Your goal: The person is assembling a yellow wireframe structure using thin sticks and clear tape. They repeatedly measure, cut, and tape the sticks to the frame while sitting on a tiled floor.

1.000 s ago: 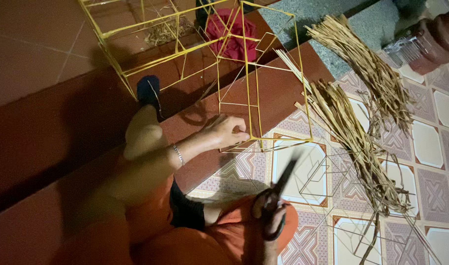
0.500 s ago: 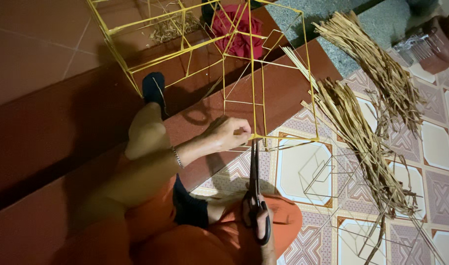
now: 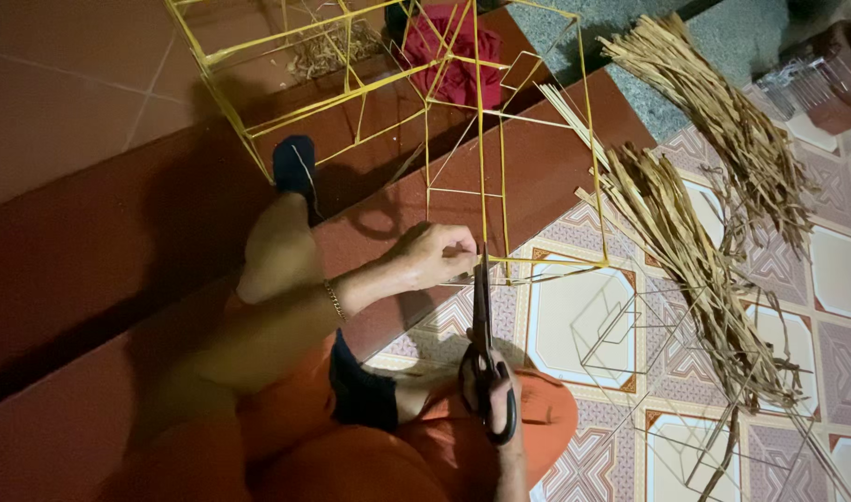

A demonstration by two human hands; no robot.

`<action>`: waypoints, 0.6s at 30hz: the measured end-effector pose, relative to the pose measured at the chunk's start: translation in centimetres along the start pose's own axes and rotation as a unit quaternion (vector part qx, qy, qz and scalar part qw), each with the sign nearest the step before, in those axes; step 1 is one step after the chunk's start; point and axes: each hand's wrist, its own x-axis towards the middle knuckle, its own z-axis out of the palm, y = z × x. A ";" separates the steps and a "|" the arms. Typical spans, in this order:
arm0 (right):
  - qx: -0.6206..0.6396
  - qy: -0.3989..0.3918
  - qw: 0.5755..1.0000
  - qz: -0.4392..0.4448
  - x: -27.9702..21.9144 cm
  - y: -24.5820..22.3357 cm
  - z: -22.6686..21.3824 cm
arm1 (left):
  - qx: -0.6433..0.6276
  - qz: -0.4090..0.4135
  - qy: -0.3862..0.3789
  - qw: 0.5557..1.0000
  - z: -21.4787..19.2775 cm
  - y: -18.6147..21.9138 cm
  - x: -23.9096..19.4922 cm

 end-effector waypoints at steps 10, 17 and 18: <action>-0.219 -0.194 0.947 0.129 2.2 3.7 -0.1 | -0.029 0.082 0.060 0.994 0.0 -0.1 -0.4; -0.121 -0.198 0.950 0.208 1.4 3.1 -0.2 | -0.010 0.092 0.067 0.993 0.7 -0.9 -0.2; -0.167 -0.207 0.952 0.152 1.5 2.6 0.0 | -0.004 0.104 0.064 0.993 0.7 -1.0 -0.1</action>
